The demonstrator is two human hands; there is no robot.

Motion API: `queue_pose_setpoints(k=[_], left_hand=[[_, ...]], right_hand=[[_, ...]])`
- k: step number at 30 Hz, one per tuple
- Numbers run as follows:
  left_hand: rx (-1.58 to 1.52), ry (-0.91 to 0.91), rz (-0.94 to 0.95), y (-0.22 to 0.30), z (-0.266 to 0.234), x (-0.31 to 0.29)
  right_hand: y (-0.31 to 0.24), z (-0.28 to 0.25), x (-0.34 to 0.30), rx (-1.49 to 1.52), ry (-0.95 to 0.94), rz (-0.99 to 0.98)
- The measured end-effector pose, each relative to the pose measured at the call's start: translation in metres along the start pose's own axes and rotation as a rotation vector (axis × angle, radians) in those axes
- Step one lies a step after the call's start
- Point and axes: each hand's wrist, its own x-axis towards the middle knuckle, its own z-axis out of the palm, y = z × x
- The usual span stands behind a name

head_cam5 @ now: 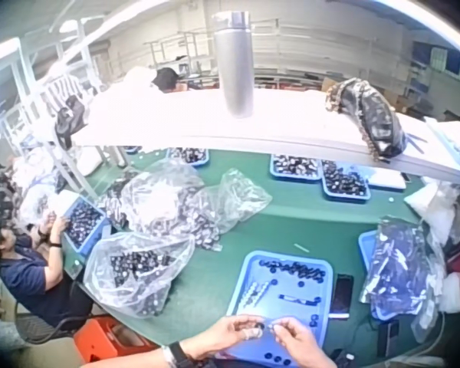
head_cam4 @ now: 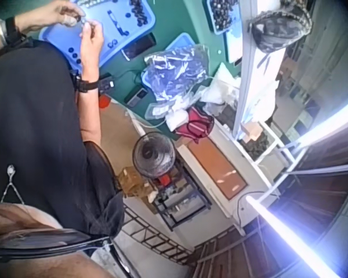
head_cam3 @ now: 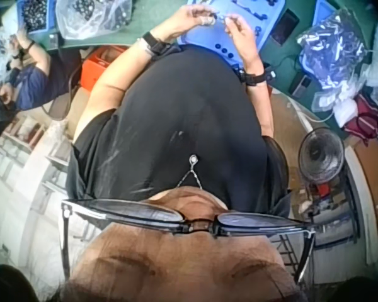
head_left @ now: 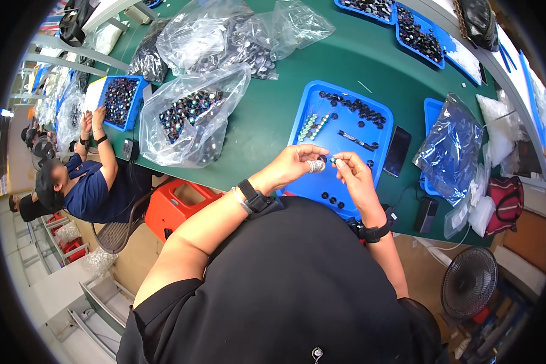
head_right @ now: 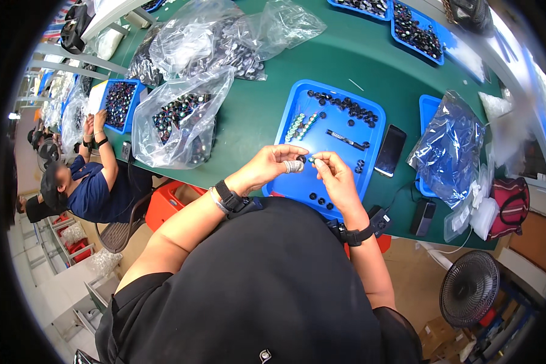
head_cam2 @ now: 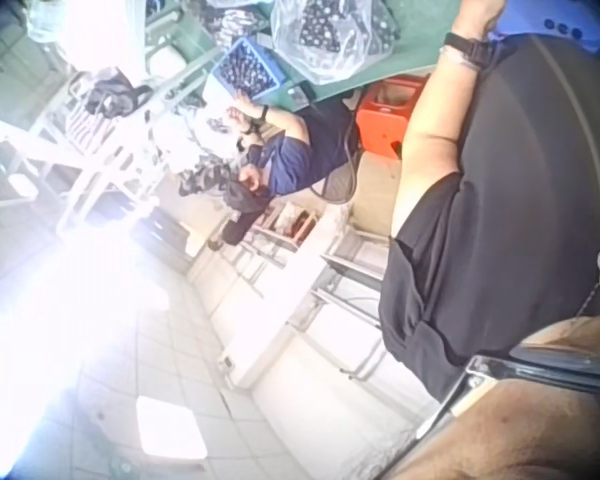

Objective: The person sits at a green workbench and assembles small electronic components by hand. They pick up cylindrical parts and small black circular pieces from a blue tray, fit them together, and place the assembled units back on the tray. The process is repetitive, involving picking, aligning, and joining components one by one.

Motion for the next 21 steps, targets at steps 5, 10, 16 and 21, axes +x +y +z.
queue_pose_setpoints(k=[5, 10, 16, 21], left_hand=[[-0.036, 0.004, -0.001, 0.004, 0.002, -0.005], [0.017, -0.072, -0.006, -0.001, -0.003, -0.005], [-0.052, -0.024, 0.016, -0.004, -0.002, -0.005], [-0.025, -0.036, 0.004, -0.004, -0.004, -0.007]], right_hand=[[0.002, 0.005, 0.000, 0.033, 0.007, -0.003], [0.002, 0.011, 0.002, 0.031, -0.012, -0.074], [0.007, 0.006, 0.005, -0.086, -0.060, -0.054], [0.007, 0.009, 0.004, -0.088, -0.035, -0.086]])
